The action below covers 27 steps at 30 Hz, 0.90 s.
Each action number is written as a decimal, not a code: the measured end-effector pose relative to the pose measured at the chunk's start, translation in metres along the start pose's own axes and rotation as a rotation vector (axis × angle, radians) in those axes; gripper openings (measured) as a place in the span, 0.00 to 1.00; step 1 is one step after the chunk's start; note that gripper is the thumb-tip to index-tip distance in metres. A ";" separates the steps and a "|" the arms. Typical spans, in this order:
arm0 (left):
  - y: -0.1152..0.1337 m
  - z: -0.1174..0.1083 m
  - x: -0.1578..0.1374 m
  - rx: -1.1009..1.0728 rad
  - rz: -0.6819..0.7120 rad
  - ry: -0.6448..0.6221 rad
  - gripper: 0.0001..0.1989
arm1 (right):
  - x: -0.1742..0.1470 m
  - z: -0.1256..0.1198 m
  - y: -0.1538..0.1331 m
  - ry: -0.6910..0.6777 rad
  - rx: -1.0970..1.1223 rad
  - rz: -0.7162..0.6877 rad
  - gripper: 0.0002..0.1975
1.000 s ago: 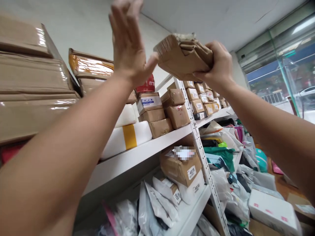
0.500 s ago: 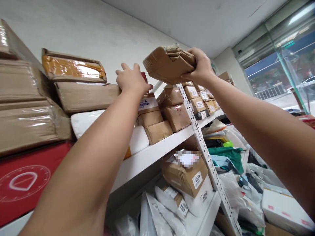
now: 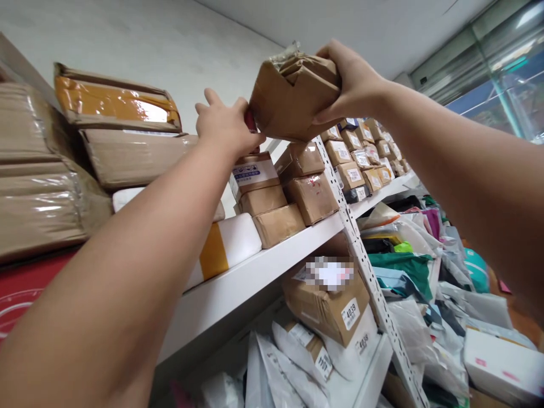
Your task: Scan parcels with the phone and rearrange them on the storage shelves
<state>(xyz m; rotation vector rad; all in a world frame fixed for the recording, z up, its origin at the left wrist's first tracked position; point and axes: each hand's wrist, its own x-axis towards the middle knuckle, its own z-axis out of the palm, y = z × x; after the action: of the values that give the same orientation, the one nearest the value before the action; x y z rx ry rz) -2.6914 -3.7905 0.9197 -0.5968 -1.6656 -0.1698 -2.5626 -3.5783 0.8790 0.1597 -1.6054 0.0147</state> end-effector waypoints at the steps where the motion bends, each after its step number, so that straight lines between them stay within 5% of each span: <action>1: -0.001 -0.001 0.002 0.015 0.007 -0.016 0.32 | -0.001 0.001 -0.003 0.006 -0.011 -0.013 0.44; 8: -0.007 0.000 0.010 0.056 0.067 -0.037 0.31 | 0.014 0.014 -0.005 0.108 -0.004 -0.002 0.39; 13: -0.009 0.002 0.010 0.011 0.081 -0.035 0.29 | 0.025 0.013 0.009 0.103 0.074 -0.120 0.37; 19: -0.011 0.002 0.017 0.096 0.096 -0.152 0.36 | 0.027 0.015 -0.005 0.098 -0.084 -0.258 0.38; 22: -0.013 0.004 0.019 0.059 0.086 -0.086 0.34 | 0.028 0.026 0.007 0.173 0.094 -0.252 0.36; 27: -0.006 0.006 0.015 0.106 0.101 -0.082 0.29 | 0.021 0.062 0.033 0.056 0.241 -0.172 0.40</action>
<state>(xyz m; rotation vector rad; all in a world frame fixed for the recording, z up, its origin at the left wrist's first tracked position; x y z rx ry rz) -2.7005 -3.7889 0.9341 -0.6125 -1.7080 0.0160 -2.6282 -3.5545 0.9002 0.4804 -1.5256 0.0792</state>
